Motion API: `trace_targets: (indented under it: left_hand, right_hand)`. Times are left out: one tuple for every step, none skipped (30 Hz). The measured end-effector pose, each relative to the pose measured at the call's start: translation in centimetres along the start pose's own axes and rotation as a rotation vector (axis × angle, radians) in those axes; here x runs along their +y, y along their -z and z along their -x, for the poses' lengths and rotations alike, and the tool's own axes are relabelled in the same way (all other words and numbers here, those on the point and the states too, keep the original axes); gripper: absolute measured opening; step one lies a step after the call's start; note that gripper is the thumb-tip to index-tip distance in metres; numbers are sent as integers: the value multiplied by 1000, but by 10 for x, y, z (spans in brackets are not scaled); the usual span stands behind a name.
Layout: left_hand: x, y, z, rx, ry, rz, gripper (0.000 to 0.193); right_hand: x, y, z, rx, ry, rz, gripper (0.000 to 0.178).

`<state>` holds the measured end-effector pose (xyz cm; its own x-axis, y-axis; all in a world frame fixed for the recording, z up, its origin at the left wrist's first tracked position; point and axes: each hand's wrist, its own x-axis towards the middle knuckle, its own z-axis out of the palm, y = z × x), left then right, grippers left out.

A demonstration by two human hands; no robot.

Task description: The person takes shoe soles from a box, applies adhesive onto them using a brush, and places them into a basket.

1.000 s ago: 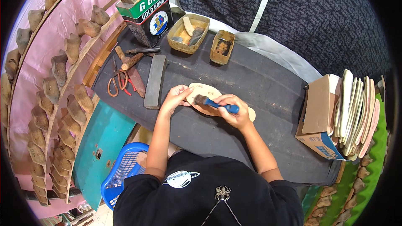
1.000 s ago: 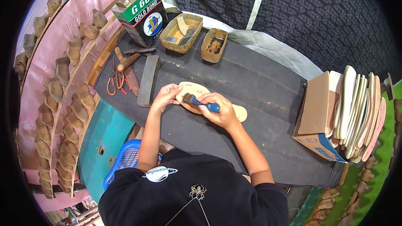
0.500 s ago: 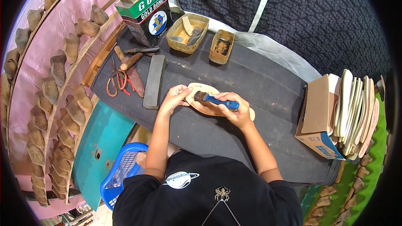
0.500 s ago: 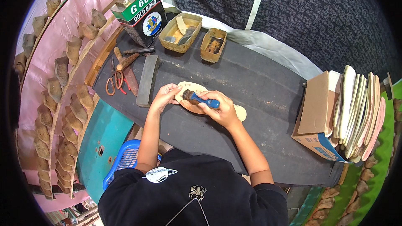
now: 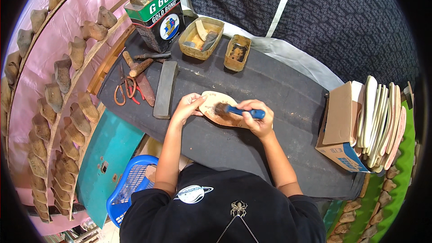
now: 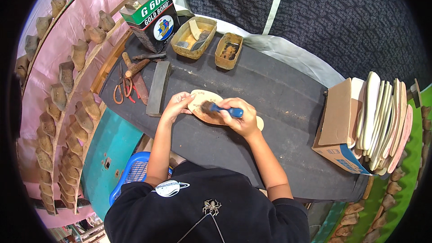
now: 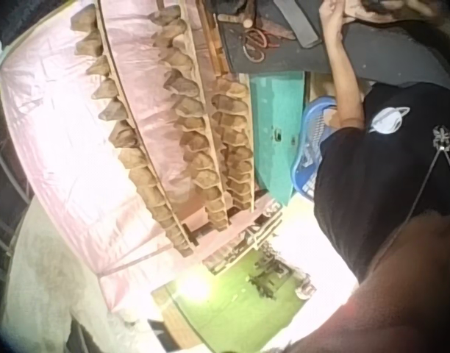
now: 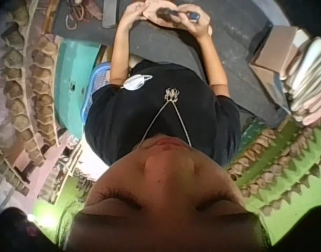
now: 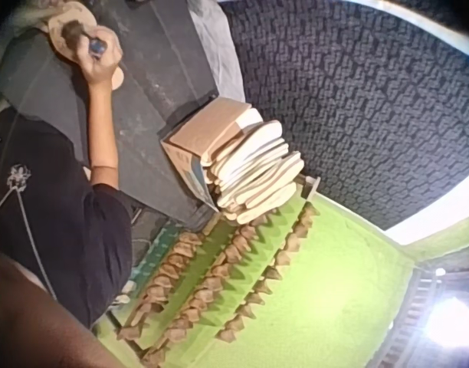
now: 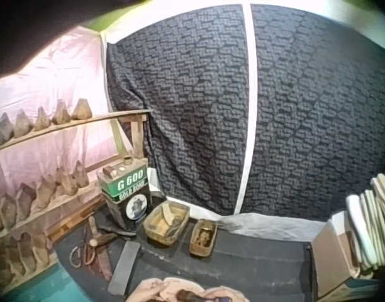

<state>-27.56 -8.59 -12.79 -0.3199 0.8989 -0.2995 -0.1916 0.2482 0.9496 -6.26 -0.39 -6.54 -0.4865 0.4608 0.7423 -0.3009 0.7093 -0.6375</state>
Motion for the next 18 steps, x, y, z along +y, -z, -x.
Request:
trace_targets:
  left_hand:
    - [1,-1,-1,-3,-1,-1,23]
    - [2,-2,-1,-1,7,5,22]
    - [2,-2,0,6,16,11,22]
    - [2,-2,0,7,15,12,22]
    - [2,-2,-1,6,6,12,22]
    - [1,-2,0,7,-2,13,22]
    - [2,-2,0,9,-3,16,22]
    - [3,-2,2,14,2,6,23]
    - [4,-2,2,17,4,-3,23]
    - [4,-2,2,18,1,-1,23]
    - [3,-1,1,17,9,1,23]
    - [2,-1,1,16,17,2,23]
    - [2,-1,0,16,14,2,23]
    - [1,0,-1,10,16,5,23]
    - [1,-1,-1,3,18,8,23]
    - [1,-1,0,2,17,7,23]
    - [2,0,1,5,15,14,23]
    - [2,-1,1,6,13,19,23]
  right_hand:
    - [1,-3,-1,-28,-25,1,16]
    - [2,-4,-1,-56,-52,8,16]
    - [3,-6,-1,-87,-79,12,16]
    - [3,-6,-1,-88,-78,11,16]
    - [4,-5,-1,-71,-80,17,15]
    - [4,-4,-1,-56,-83,21,14]
    - [5,-1,0,-59,-82,20,14]
    - [7,3,1,-44,-53,39,13]
    - [8,7,1,-27,-21,58,13]
    - [9,9,-1,-4,18,75,12]
    - [8,12,-1,-6,21,76,12]
    - [8,14,-2,-7,19,84,12]
    - [7,15,-2,-7,17,92,12]
    - [8,15,-3,10,33,96,11]
    - [7,14,-2,11,34,97,11]
    - [5,13,0,48,-3,54,10]
    - [4,11,1,86,-40,12,10]
    - [4,8,1,87,-40,12,10]
